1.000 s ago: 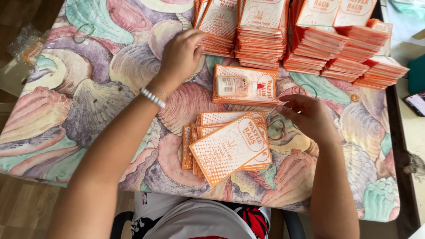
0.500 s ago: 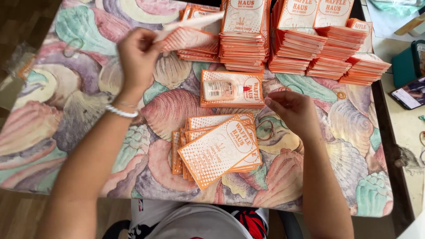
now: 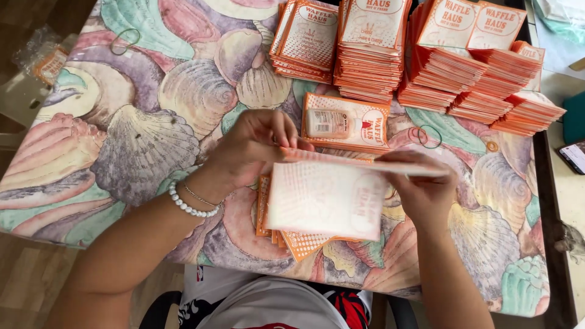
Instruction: The person is sorting and organizing stacks of orange paper bags on a table, occasionally unfolding them to check or align them.
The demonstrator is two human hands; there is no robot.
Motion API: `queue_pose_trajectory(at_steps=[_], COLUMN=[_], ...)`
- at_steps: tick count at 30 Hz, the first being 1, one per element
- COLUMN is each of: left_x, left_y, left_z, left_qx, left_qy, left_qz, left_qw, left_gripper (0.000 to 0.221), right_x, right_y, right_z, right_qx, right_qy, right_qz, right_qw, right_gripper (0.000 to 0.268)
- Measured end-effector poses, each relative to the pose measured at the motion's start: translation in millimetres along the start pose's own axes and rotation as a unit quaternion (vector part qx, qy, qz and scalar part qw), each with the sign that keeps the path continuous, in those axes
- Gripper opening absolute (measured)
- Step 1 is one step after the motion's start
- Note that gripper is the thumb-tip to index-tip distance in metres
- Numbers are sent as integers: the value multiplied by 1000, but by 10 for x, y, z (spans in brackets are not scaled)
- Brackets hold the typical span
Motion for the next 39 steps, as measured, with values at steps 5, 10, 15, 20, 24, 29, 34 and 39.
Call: queue_pose_trajectory(at_steps=[5,10,15,20,24,29,34,39], left_x=[-261,242,222,539,457,1079,1221,761], left_y=[159,-211,-56,-313,128,582,590,341], left_z=[33,-7,33,63,154,180,179,179], left_qx=[71,30,66,61,58,94,40,20], left_qy=[23,84,69,72,75,222,256,170], left_qz=[126,143,174,158,181,247,194,189], left_qw=[989,986,980,983,979,939,946,967], left_gripper=[10,10,14,16,15,9,8,13], right_x=[-103,-10,42,43,197,241,-56,32], right_y=[-131,95,164,162,258,419,237,-9], right_z=[5,74,92,115,145,175,194,146], right_qx=[-85,-112,-110,-110,-106,-167,-50,20], right_qy=[125,90,80,43,66,29,-191,-320], right_qz=[-48,-45,-74,-83,-104,-116,-191,-170], right_qw=[987,989,988,989,987,979,962,932], right_gripper=[21,23,15,13,14,11,17,52])
Point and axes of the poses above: each hand's wrist, its own z-axis towards the middle knuckle, its own x-axis out of the back of the hand, y = z × x, the point moved 6 cm from there along z, towards the middle knuckle, and after that the axes turned 6 degrees about -x, right-handed, at the moved point
